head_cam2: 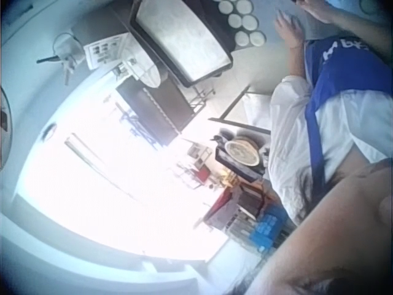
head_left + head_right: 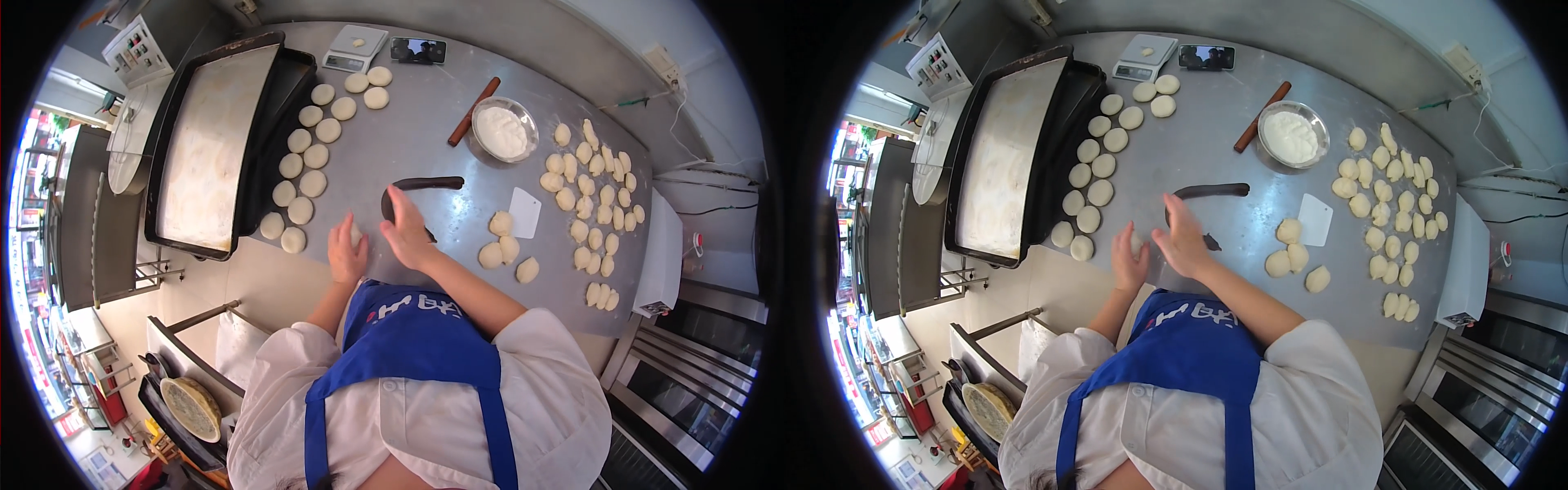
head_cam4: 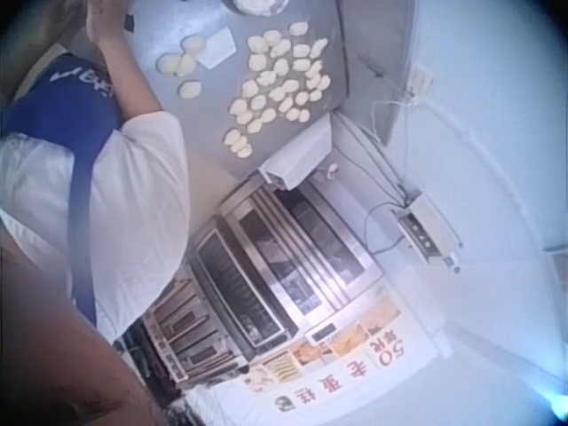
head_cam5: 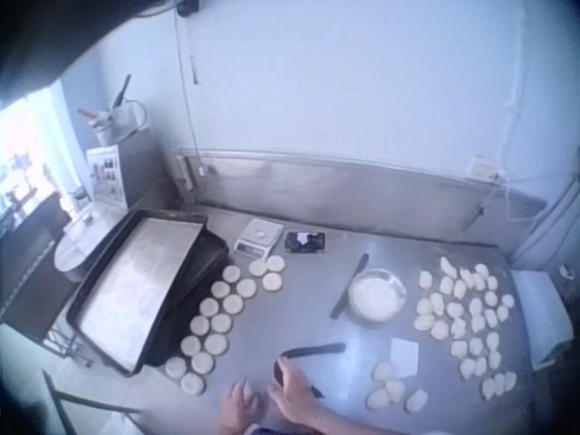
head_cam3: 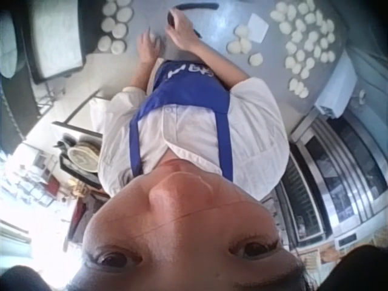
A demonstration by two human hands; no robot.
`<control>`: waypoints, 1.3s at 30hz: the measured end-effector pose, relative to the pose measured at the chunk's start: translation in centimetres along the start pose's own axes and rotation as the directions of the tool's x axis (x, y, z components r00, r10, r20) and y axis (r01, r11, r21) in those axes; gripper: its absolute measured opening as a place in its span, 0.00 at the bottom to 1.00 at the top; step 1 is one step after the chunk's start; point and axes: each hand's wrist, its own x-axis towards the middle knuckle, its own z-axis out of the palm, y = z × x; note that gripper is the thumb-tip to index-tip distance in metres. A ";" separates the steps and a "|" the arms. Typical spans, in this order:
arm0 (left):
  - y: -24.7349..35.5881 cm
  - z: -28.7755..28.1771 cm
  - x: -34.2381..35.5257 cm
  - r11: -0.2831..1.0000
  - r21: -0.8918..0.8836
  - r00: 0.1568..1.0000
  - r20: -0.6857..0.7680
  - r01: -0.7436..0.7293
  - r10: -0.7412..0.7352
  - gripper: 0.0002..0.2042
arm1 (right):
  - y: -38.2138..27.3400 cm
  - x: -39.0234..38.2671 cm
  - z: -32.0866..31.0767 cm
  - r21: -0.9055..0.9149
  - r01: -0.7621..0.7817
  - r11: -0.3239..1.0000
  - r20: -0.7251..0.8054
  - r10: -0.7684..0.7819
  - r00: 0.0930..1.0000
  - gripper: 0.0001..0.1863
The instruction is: The person picks up individual pieces of raw dough from a table, shapes each one into a ball by hand, and places them onto a large metal tray.
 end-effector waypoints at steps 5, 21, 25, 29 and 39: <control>-1.5 0.6 1.1 0.619 0.710 0.941 0.241 -0.337 0.235 0.33 | 2.9 -2.8 -4.9 -0.141 -0.110 0.984 -0.047 0.105 0.993 0.26; -1.6 1.7 7.8 0.566 0.720 0.916 0.318 -0.402 0.246 0.36 | 3.4 -3.5 -8.6 -0.202 -0.201 0.959 -0.064 0.192 0.979 0.22; 0.0 2.7 6.2 0.649 0.685 0.943 0.273 -0.331 0.192 0.36 | 3.5 -4.6 -8.7 -0.181 -0.180 0.967 -0.056 0.172 0.983 0.21; -0.3 2.5 6.1 0.678 0.691 0.963 0.249 -0.249 0.100 0.36 | 4.3 -6.5 -9.0 -0.196 -0.198 0.960 0.005 0.203 0.979 0.20; -2.3 1.1 3.2 0.722 0.676 0.987 0.145 -0.148 0.066 0.28 | 5.5 -8.7 -14.5 -0.306 -0.151 0.940 0.111 0.192 0.975 0.15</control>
